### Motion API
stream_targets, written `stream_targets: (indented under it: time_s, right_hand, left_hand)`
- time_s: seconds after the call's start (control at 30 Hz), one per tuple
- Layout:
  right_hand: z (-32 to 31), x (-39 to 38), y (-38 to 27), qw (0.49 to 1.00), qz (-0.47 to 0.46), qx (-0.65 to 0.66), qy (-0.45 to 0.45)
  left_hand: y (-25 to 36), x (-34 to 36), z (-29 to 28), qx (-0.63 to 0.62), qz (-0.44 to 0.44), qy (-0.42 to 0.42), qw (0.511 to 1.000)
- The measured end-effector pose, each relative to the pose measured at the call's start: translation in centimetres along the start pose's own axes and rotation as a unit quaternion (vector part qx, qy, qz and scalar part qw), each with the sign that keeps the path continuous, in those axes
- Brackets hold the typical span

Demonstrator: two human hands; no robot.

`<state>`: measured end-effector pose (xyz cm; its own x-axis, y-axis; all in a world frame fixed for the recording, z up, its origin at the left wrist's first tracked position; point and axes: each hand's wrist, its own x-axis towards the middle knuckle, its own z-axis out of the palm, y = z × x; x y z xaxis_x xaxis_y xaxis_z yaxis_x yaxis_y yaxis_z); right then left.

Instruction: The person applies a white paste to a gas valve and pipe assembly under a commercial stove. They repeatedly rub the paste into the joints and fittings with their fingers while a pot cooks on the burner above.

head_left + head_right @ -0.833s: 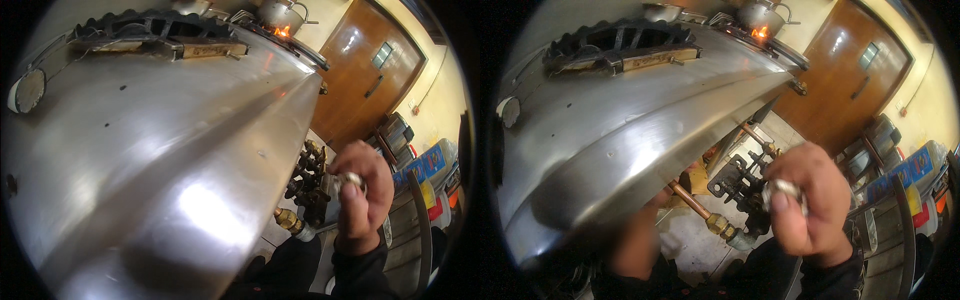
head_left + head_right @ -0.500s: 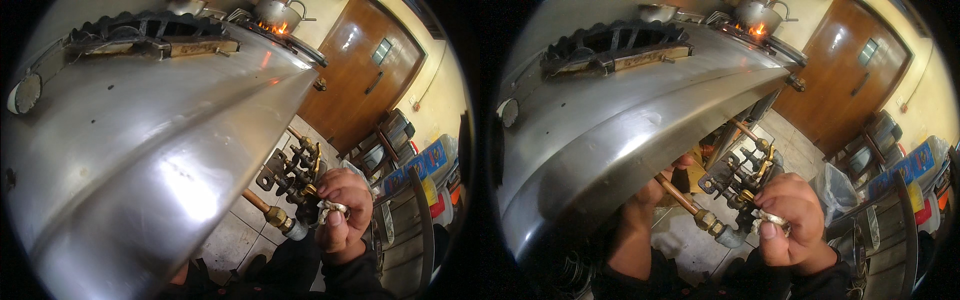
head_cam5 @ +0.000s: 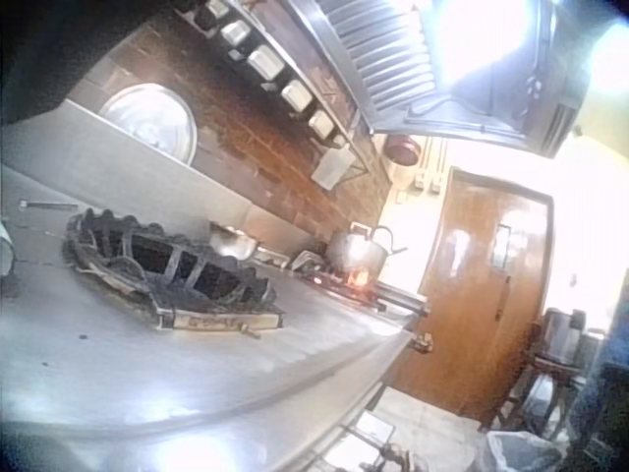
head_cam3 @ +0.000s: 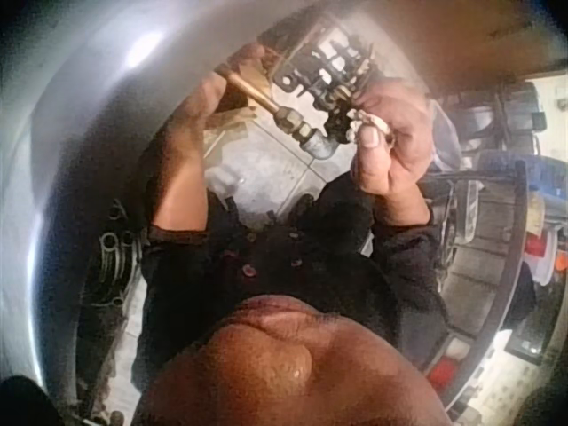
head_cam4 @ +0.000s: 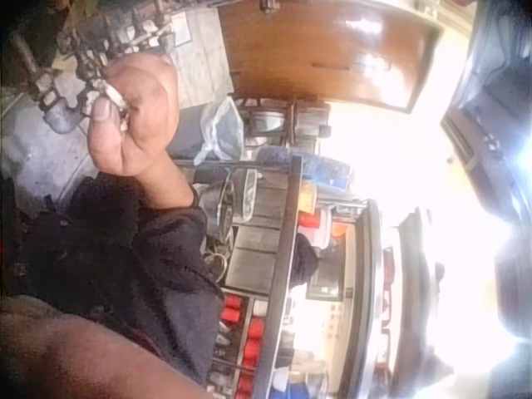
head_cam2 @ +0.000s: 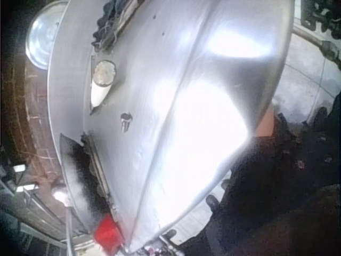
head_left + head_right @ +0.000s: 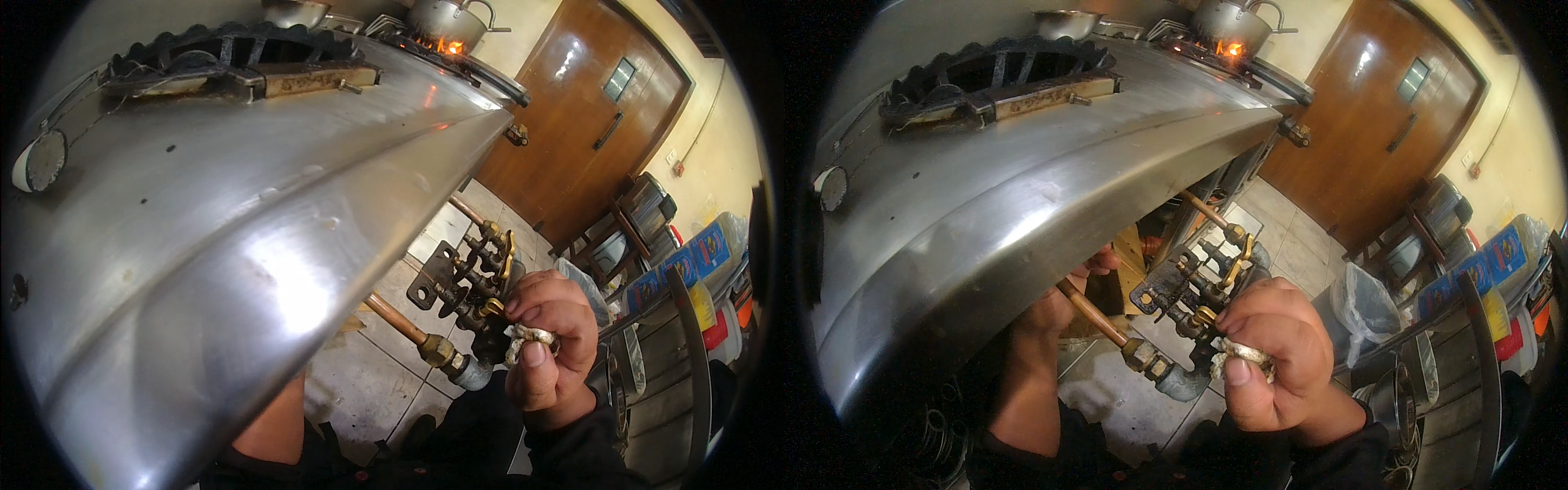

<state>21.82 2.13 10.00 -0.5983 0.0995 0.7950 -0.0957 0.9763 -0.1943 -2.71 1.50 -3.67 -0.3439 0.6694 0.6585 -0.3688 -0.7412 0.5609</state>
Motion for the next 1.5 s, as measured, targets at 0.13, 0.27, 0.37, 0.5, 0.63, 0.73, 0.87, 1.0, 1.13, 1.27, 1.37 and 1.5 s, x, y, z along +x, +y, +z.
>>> stream_targets:
  time_s: [0.13, 0.27, 0.37, 0.5, 0.63, 0.73, 0.87, 1.0, 1.13, 1.27, 1.37, 1.5]
  right_hand:
    - [0.1, 0.1, -0.1, 1.000, 0.002, 0.001, 0.000]
    - [0.0, 0.0, -0.1, 1.000, 0.008, 0.008, -0.006]
    - [0.0, 0.1, 0.0, 1.000, 0.006, 0.008, -0.008]
    - [0.0, 0.1, -0.1, 1.000, 0.008, 0.006, -0.005]
    - [0.1, 0.0, -0.1, 1.000, 0.008, 0.008, -0.002]
    - [0.1, 0.1, 0.0, 1.000, 0.007, 0.009, -0.003]
    - [0.1, 0.0, 0.1, 1.000, 0.009, 0.012, -0.003]
    - [0.0, 0.0, -0.1, 1.000, 0.008, 0.007, 0.000]
    - [-0.2, 0.3, -0.2, 0.999, 0.021, 0.023, -0.011]
    - [-1.6, 3.0, -1.7, 0.990, 0.058, -0.098, 0.080]
    - [-2.3, 6.0, -1.5, 0.987, 0.077, -0.111, -0.087]
    - [-0.8, 8.4, -1.2, 0.964, 0.043, -0.142, -0.222]
  left_hand:
    - [0.2, 0.1, 0.1, -0.019, 0.012, -0.020, 1.000]
    - [0.2, 0.0, -0.1, -0.022, 0.000, -0.023, 1.000]
    - [0.2, 0.1, -0.1, -0.041, 0.011, -0.038, 0.998]
    - [0.1, -0.1, -0.9, -0.018, 0.000, -0.036, 0.999]
    - [0.0, -0.2, -0.9, -0.007, 0.010, -0.034, 0.999]
    - [0.5, 0.2, -0.6, -0.016, 0.018, -0.051, 0.998]
    - [0.2, -0.2, -0.9, 0.017, -0.003, -0.022, 1.000]
    - [0.7, 0.1, -0.1, -0.012, -0.001, -0.029, 1.000]
    - [1.0, -0.1, 0.0, 0.019, 0.002, -0.005, 1.000]
    - [2.0, 0.2, 0.8, 0.007, -0.033, 0.001, 0.999]
    - [1.9, 0.6, 3.9, -0.053, -0.061, 0.016, 0.997]
    - [2.7, 0.8, 5.1, -0.115, -0.080, 0.057, 0.989]
